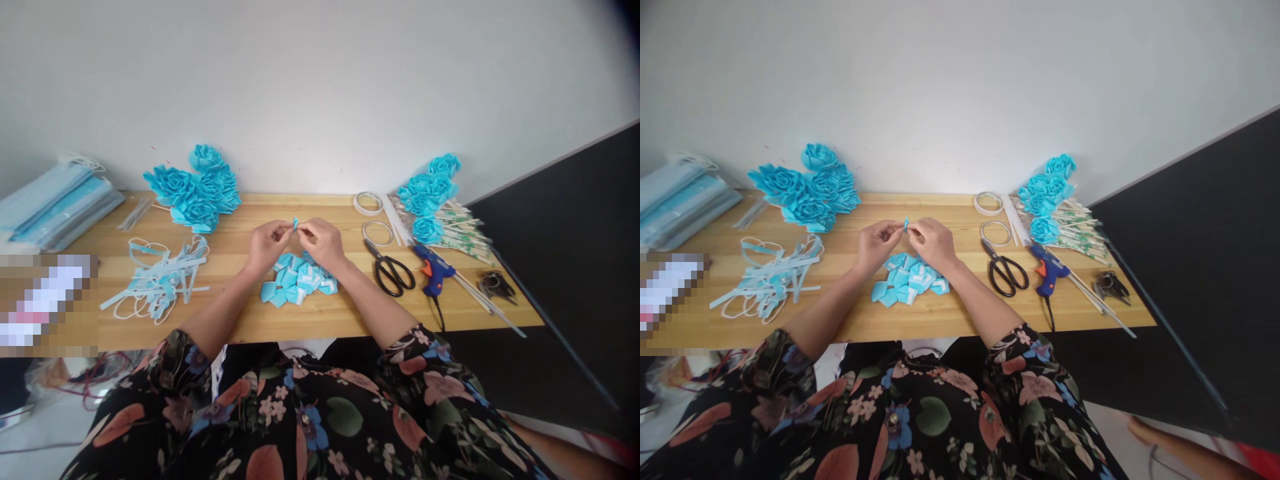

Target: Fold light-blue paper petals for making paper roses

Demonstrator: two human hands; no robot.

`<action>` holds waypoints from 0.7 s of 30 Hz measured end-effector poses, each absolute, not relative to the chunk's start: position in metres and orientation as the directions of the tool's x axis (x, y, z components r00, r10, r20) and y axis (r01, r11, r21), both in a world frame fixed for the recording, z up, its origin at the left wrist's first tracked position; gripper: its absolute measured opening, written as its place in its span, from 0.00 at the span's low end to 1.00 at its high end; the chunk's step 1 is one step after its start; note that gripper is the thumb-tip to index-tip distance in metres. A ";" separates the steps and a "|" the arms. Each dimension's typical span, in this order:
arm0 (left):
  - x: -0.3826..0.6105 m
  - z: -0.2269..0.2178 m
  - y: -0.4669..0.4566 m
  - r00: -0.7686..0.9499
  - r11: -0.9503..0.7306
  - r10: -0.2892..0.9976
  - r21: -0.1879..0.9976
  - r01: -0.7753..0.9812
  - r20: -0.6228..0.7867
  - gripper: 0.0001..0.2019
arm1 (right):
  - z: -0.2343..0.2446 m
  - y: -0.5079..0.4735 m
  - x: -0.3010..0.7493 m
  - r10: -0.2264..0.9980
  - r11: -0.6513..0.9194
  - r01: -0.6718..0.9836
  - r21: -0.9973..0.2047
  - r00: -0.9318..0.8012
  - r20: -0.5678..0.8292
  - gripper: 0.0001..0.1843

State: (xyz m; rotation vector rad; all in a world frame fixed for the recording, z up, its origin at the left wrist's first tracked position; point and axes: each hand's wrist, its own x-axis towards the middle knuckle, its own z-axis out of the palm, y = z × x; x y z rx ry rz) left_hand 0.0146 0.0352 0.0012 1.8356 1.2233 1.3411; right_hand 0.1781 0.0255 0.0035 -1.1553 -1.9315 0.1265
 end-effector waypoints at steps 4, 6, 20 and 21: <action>0.014 -0.001 0.036 0.100 -0.456 0.886 0.812 0.365 0.453 0.11 | 0.003 0.027 0.178 0.732 0.590 0.668 -0.453 -0.206 0.649 0.08; 0.014 -0.001 0.036 0.102 -0.457 0.885 0.810 0.368 0.453 0.10 | 0.002 0.027 0.179 0.732 0.593 0.663 -0.458 -0.207 0.649 0.08; 0.015 0.001 0.037 0.088 -0.416 0.904 0.817 0.400 0.418 0.09 | 0.003 0.026 0.178 0.799 0.544 0.615 -0.571 -0.173 0.575 0.07; 0.015 0.000 0.037 0.081 -0.409 0.908 0.826 0.389 0.411 0.09 | 0.003 0.026 0.178 0.809 0.533 0.611 -0.585 -0.164 0.565 0.07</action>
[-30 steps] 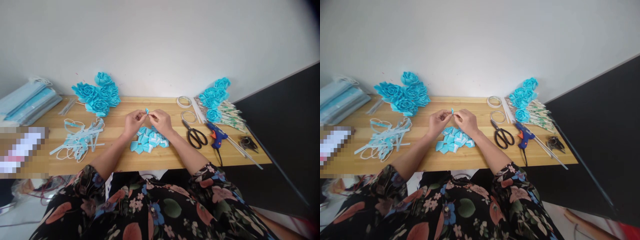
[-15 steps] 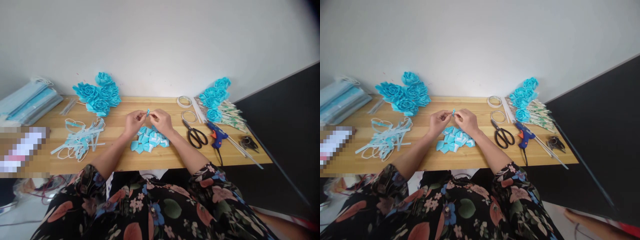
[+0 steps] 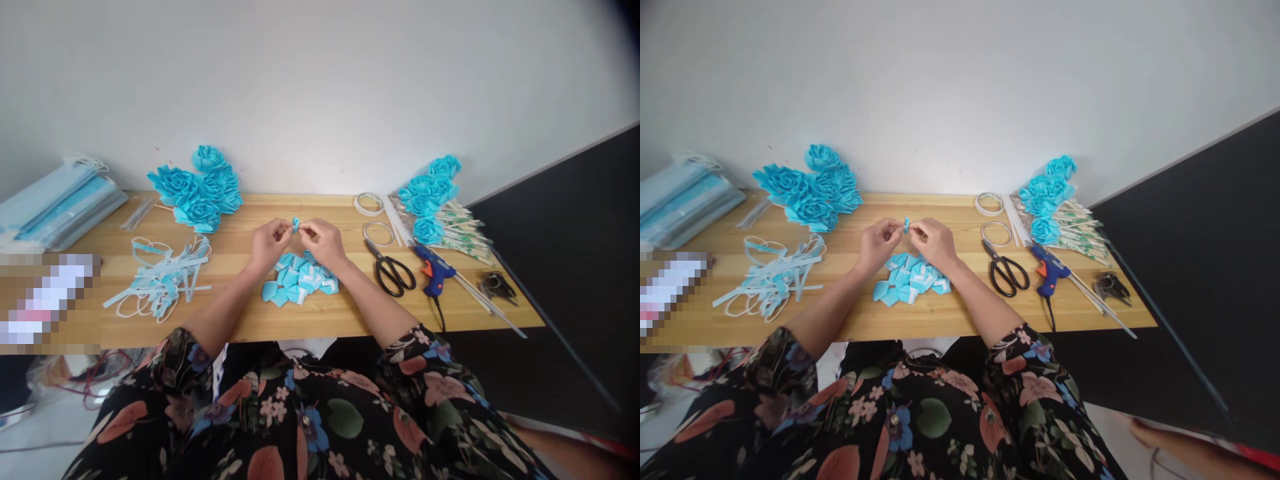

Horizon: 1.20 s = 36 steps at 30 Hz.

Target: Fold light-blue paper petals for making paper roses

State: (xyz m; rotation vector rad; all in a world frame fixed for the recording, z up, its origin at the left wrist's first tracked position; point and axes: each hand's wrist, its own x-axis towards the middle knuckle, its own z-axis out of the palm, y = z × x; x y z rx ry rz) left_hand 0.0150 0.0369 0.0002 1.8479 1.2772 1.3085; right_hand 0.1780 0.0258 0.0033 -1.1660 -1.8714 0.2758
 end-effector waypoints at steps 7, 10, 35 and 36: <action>0.014 -0.001 0.041 0.028 -0.338 0.939 0.901 0.271 0.344 0.09 | 0.004 0.027 0.178 0.867 0.448 0.581 -0.679 -0.097 0.489 0.08; 0.014 -0.001 0.042 0.009 -0.316 0.946 0.913 0.256 0.325 0.10 | 0.003 0.029 0.179 0.884 0.418 0.554 -0.720 -0.067 0.462 0.09; -0.208 0.051 -0.014 -0.110 0.075 0.989 0.311 0.948 0.097 0.14 | 0.001 0.104 0.185 0.917 0.367 0.803 -0.469 -0.397 0.037 0.11; -0.213 0.046 -0.014 -0.114 0.087 0.990 0.281 0.956 0.082 0.15 | 0.001 0.107 0.181 0.926 0.353 0.837 -0.419 -0.378 0.024 0.12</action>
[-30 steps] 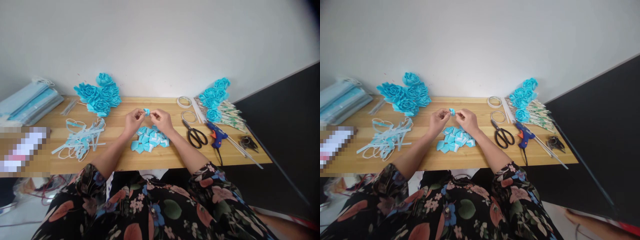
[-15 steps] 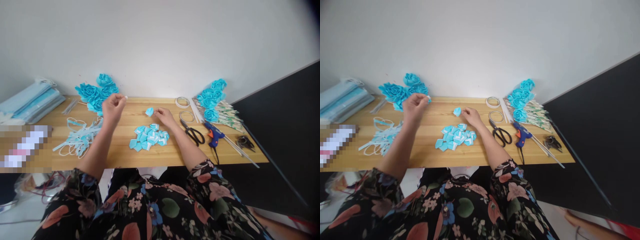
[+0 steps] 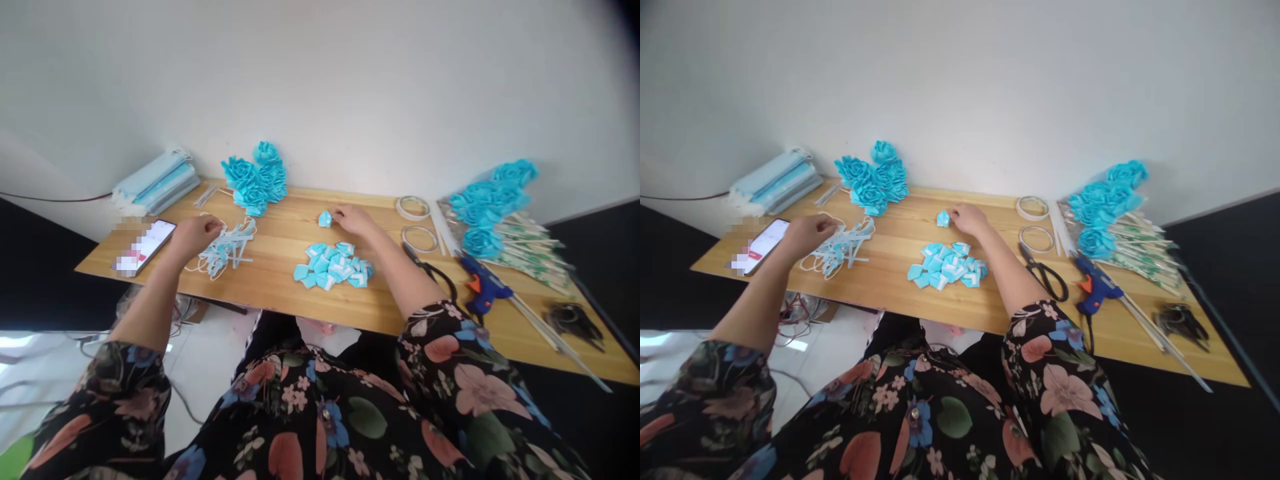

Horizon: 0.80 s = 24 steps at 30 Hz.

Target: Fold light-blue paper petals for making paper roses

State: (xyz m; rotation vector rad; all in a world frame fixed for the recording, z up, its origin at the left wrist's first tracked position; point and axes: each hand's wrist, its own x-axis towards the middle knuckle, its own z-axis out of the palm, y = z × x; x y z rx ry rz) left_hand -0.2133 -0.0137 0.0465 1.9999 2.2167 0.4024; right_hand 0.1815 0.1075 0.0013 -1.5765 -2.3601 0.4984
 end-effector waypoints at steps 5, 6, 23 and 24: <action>-0.229 0.031 -0.009 -0.085 0.072 0.995 0.210 0.975 0.055 0.17 | 0.000 0.110 0.175 0.939 0.335 0.884 -0.326 -0.343 0.035 0.16; -0.232 0.030 -0.008 -0.074 0.062 0.996 0.209 0.976 0.046 0.17 | 0.001 0.108 0.177 0.941 0.333 0.886 -0.324 -0.336 0.049 0.18; -0.221 0.034 -0.013 -0.086 0.036 0.988 0.345 0.938 0.130 0.17 | 0.014 0.034 0.240 0.950 0.311 0.803 -0.509 -0.266 0.161 0.19; -0.217 0.036 -0.016 -0.097 0.037 0.984 0.365 0.930 0.147 0.17 | 0.014 0.028 0.243 0.951 0.308 0.801 -0.513 -0.267 0.156 0.19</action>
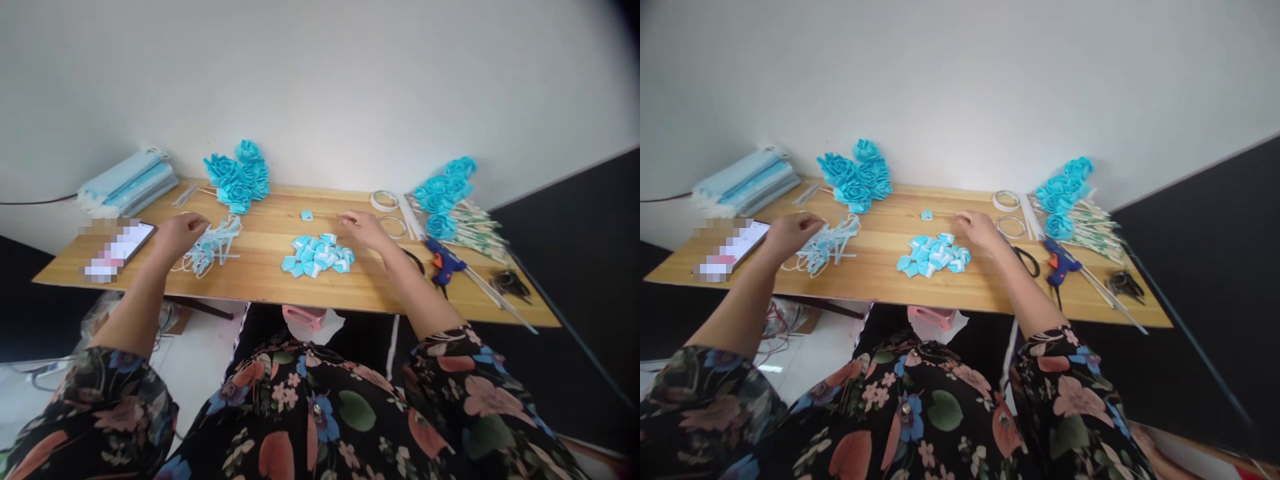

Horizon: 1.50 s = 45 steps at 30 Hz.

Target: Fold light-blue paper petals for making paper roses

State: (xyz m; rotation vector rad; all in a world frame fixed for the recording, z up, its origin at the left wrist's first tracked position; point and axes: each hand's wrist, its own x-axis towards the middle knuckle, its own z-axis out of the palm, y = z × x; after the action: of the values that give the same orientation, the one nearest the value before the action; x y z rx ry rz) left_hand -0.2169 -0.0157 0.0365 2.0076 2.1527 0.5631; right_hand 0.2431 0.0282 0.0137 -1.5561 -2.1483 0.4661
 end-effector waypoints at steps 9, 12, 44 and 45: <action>-0.173 0.045 -0.051 -0.038 -0.097 0.977 0.591 0.801 0.212 0.16 | 0.013 0.002 0.246 0.941 0.331 0.817 -0.471 -0.323 0.101 0.15; -0.156 0.043 -0.064 0.034 -0.171 0.974 0.624 0.762 0.225 0.16 | 0.009 0.007 0.239 0.935 0.342 0.819 -0.461 -0.347 0.076 0.15; -0.012 0.001 0.065 0.360 -0.413 0.909 0.338 0.846 0.210 0.17 | 0.006 0.041 0.241 0.980 -0.116 0.002 -0.993 -0.163 -0.115 0.18; -0.010 -0.001 0.066 0.355 -0.409 0.911 0.345 0.845 0.210 0.17 | 0.006 0.045 0.240 0.983 -0.111 -0.027 -0.993 -0.152 -0.106 0.17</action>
State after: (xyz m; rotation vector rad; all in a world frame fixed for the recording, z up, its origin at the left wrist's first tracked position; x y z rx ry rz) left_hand -0.0103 0.0657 -0.0011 2.4355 1.5971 0.5550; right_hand 0.2402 0.0452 0.0058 -1.1875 -1.2397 1.4183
